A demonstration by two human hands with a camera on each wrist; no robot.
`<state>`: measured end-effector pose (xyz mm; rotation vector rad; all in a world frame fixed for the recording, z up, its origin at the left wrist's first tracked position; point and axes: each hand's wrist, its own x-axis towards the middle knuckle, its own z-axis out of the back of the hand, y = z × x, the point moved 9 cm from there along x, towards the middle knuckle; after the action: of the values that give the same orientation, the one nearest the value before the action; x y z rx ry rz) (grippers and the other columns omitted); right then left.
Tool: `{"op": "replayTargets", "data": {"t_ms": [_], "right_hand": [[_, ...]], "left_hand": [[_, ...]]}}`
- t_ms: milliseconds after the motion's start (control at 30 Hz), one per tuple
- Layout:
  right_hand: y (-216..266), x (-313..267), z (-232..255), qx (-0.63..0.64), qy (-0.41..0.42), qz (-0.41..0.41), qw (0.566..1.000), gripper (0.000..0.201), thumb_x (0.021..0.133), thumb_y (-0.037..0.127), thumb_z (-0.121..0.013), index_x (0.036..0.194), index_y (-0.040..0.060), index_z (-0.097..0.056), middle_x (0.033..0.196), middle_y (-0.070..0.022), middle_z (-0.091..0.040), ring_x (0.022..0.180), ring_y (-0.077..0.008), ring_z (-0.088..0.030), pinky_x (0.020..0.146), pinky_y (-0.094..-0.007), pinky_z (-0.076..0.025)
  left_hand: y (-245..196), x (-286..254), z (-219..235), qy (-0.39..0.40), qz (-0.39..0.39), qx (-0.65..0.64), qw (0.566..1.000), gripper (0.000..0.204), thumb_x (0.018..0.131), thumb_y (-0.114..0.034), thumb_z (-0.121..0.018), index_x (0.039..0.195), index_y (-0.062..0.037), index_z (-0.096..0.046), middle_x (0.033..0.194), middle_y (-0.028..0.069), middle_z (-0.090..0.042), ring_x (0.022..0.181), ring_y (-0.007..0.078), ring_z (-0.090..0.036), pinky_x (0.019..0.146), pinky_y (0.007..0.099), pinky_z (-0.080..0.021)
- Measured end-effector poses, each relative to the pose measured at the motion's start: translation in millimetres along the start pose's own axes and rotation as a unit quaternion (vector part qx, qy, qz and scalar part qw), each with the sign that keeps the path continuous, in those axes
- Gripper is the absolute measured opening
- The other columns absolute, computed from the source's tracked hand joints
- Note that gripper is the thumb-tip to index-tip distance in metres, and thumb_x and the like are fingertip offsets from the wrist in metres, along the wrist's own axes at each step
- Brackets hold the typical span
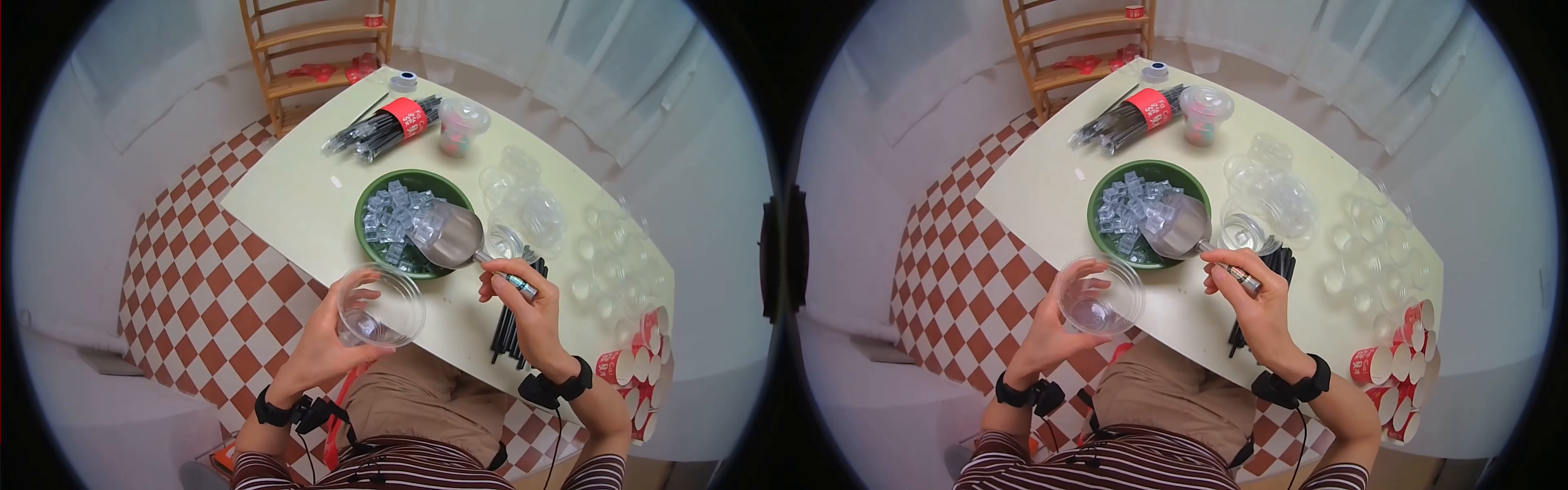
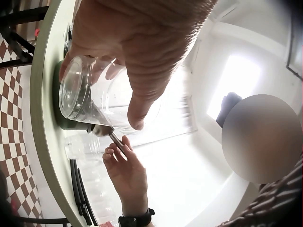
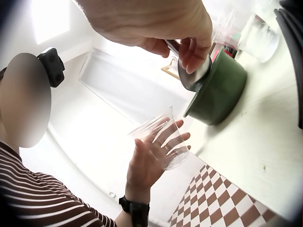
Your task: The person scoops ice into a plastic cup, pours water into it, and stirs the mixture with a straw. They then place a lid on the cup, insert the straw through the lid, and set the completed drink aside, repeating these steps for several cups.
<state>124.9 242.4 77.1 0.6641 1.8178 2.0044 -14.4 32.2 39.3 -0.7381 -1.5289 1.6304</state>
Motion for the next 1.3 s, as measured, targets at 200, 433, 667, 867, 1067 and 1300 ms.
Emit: {"op": "replayTargets", "data": {"t_ms": [200,433,667,867,1067,1300], "right_hand": [[-15,2,-6,0.044,-0.014,-0.03,0.998,0.024,0.099,0.003,-0.057,0.118,-0.0069,-0.066,0.106,-0.015,-0.067,0.094,-0.0218,-0.067,0.087,-0.0362,-0.056],[-17,-10,6,0.117,-0.03,-0.042,0.992,0.025,0.1,0.004,-0.059,0.122,-0.0067,-0.064,0.11,-0.0153,-0.068,0.101,-0.0233,-0.068,0.094,-0.0367,-0.054],[-6,-11,10,0.148,-0.026,-0.025,0.988,0.025,0.1,0.004,-0.058,0.121,-0.007,-0.064,0.11,-0.0156,-0.068,0.1,-0.0239,-0.068,0.094,-0.0374,-0.054],[2,-6,13,0.064,-0.004,-0.019,0.998,0.024,0.1,0.006,-0.06,0.12,-0.0049,-0.067,0.108,-0.013,-0.068,0.097,-0.0206,-0.068,0.09,-0.034,-0.054],[-11,12,-13,0.054,0.034,-0.028,0.998,0.024,0.099,0.008,-0.063,0.121,-0.0027,-0.068,0.105,-0.0102,-0.068,0.096,-0.0162,-0.068,0.089,-0.0297,-0.054],[-31,17,-17,0.165,0.017,-0.077,0.983,0.028,0.101,0.008,-0.06,0.125,-0.0045,-0.064,0.111,-0.0157,-0.069,0.1,-0.0207,-0.068,0.093,-0.0349,-0.055]], "left_hand": [[3,-2,5,-0.017,-0.013,-0.009,1.0,0.1,0.068,-0.006,-0.088,0.152,-0.0053,-0.034,0.147,0.0133,-0.049,0.13,0.0258,-0.054,0.109,0.04,-0.044],[14,1,15,-0.074,-0.024,-0.059,0.995,0.097,0.077,-0.016,-0.088,0.154,-0.0039,-0.03,0.141,0.0148,-0.05,0.128,0.0255,-0.053,0.11,0.0412,-0.042],[16,8,21,-0.115,-0.03,-0.027,0.993,0.096,0.077,-0.017,-0.088,0.153,-0.0041,-0.031,0.137,0.0146,-0.053,0.128,0.0255,-0.053,0.111,0.0417,-0.039],[17,5,24,-0.118,-0.027,-0.014,0.993,0.096,0.076,-0.017,-0.089,0.152,-0.0042,-0.033,0.137,0.0149,-0.053,0.126,0.0253,-0.054,0.109,0.0415,-0.041],[18,5,20,-0.103,-0.025,-0.015,0.994,0.096,0.075,-0.017,-0.09,0.152,-0.0039,-0.034,0.137,0.0155,-0.054,0.125,0.0251,-0.055,0.108,0.0408,-0.043],[21,4,24,-0.107,-0.022,-0.008,0.994,0.096,0.076,-0.017,-0.089,0.153,-0.004,-0.032,0.137,0.0159,-0.054,0.124,0.0251,-0.055,0.108,0.0403,-0.043]]}}
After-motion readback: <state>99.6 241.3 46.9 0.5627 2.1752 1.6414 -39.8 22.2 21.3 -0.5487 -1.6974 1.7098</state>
